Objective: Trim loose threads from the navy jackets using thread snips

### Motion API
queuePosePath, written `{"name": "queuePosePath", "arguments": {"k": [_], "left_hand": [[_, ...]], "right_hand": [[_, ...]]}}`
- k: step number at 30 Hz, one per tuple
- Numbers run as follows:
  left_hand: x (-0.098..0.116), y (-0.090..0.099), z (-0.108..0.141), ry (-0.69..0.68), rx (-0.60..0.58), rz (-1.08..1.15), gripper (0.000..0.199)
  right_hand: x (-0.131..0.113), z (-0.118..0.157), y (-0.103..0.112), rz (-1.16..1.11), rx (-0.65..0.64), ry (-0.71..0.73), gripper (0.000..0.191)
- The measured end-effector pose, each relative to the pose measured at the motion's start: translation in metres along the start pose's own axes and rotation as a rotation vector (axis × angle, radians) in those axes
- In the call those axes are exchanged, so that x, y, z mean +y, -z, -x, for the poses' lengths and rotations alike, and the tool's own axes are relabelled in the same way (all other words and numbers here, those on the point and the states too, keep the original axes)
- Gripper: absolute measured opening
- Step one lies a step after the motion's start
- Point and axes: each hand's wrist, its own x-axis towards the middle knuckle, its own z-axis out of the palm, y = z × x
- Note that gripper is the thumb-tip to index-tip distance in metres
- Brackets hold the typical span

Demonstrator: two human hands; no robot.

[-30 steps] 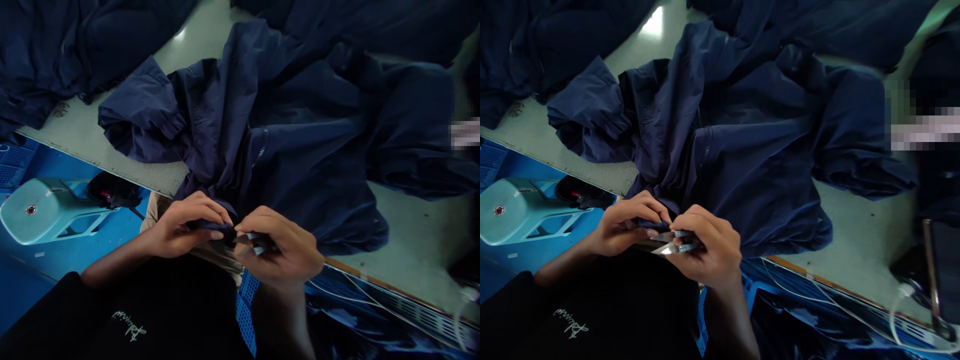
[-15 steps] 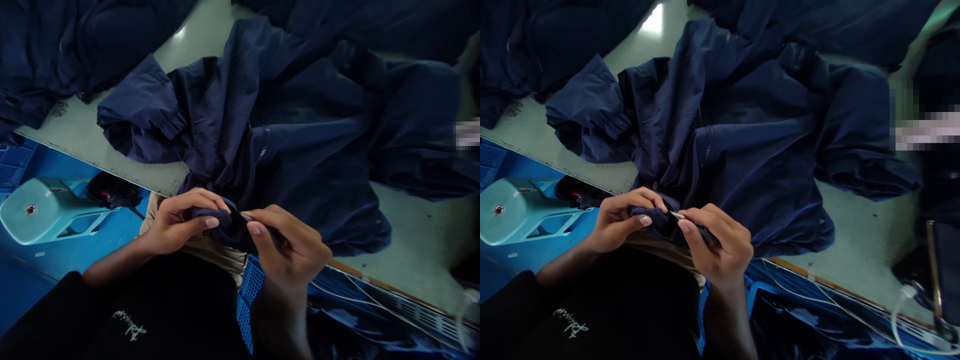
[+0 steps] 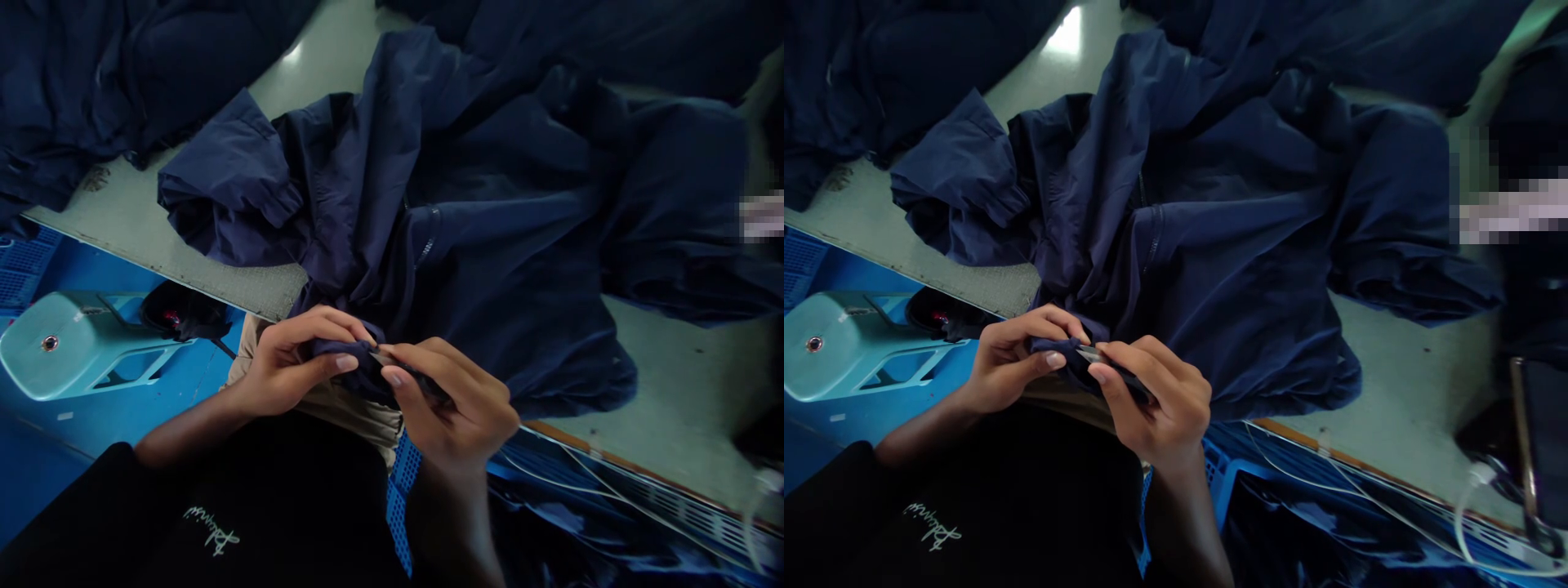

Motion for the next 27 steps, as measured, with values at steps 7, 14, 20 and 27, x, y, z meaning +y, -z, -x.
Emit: {"name": "queuePosePath", "arguments": {"k": [7, 14, 20, 27], "left_hand": [[0.0003, 0.0007, 0.0008, 0.013, 0.003, -0.001, 0.014], [-0.0018, 0.0005, 0.0016, 0.012, 0.008, 0.021, 0.016], [-0.0008, 0.0002, 0.0007, 0.005, 0.007, 0.007, 0.014], [-0.0008, 0.001, 0.0009, 0.01, 0.008, 0.012, 0.015]], "right_hand": [[0.0001, 0.0013, -0.0006, 0.009, 0.02, -0.009, 0.028], [0.0007, 0.0017, -0.0006, 0.005, 0.024, -0.009, 0.028], [0.0001, 0.0008, -0.002, 0.009, 0.02, -0.016, 0.025], [-0.0002, 0.0009, -0.0024, -0.02, 0.013, -0.01, 0.029]]}}
